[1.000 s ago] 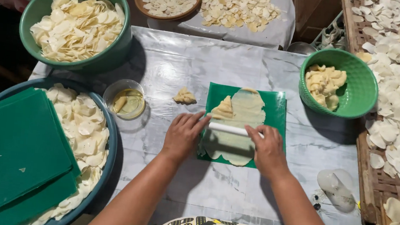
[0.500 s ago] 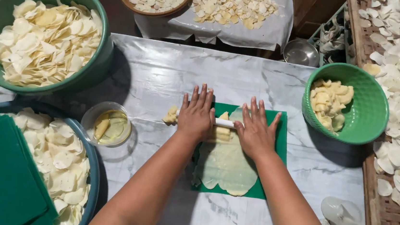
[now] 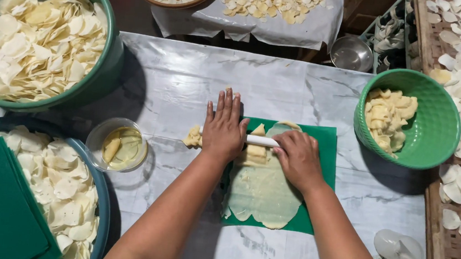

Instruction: Rolling out small portions of dough into thin sheets using a rolling pin on a mat.

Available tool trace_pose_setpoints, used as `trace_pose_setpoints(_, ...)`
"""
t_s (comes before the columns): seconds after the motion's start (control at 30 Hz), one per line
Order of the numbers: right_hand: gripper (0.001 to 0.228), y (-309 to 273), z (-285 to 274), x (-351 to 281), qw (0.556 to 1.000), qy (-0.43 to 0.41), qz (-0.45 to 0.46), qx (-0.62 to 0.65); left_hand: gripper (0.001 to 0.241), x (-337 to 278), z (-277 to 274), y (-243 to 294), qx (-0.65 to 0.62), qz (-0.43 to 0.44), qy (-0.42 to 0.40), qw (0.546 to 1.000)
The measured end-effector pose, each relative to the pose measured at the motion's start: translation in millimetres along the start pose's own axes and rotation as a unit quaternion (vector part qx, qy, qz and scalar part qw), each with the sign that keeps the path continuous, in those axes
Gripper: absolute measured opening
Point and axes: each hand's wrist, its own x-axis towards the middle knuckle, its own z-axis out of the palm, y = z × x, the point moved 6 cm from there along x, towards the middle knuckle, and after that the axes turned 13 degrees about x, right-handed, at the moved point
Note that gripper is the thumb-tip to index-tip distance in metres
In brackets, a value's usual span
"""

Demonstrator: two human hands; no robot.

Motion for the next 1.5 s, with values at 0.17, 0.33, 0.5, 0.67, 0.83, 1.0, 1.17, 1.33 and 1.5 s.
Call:
trace_pose_setpoints(0.17, 0.034, -5, -8, -14, 0.996, 0.043, -0.056, -0.049, 0.073, -17, -7, 9, 0.027, -0.004, 0.005, 1.0)
trace_pose_setpoints(0.33, 0.039, -29, -15, -28, 0.997, 0.053, -0.051, -0.031, 0.072, -37, 2, 8, 0.006, -0.032, -0.029, 0.999)
trace_pose_setpoints(0.5, 0.062, -34, -5, 0, 0.995, -0.06, 0.047, -0.068, 0.072, -9, 13, 1, 0.014, -0.04, -0.043, 0.998)
trace_pose_setpoints(0.67, 0.067, -29, -10, 33, 0.989, -0.054, 0.124, -0.062, 0.072, 17, -4, 0, 0.007, -0.044, -0.025, 0.999)
trace_pose_setpoints(0.83, 0.075, -23, 1, 17, 0.988, -0.037, 0.126, -0.081, 0.071, -4, -9, 4, -0.007, -0.036, 0.033, 0.999)
trace_pose_setpoints(1.0, 0.07, -40, 6, -37, 0.996, -0.031, 0.07, -0.041, 0.07, -39, 19, 4, 0.018, -0.01, 0.057, 0.998)
trace_pose_setpoints(1.17, 0.071, -40, 12, -55, 0.998, -0.023, 0.054, -0.038, 0.069, -52, 15, 6, 0.008, -0.013, -0.006, 1.0)
trace_pose_setpoints(1.33, 0.068, -15, 16, -32, 0.997, -0.025, 0.056, -0.035, 0.071, -18, 25, 0, 0.01, -0.016, -0.023, 1.0)
trace_pose_setpoints(1.5, 0.029, 3, 13, -36, 0.999, 0.009, -0.012, -0.051, 0.071, -13, 16, -2, -0.003, -0.007, 0.005, 1.0)
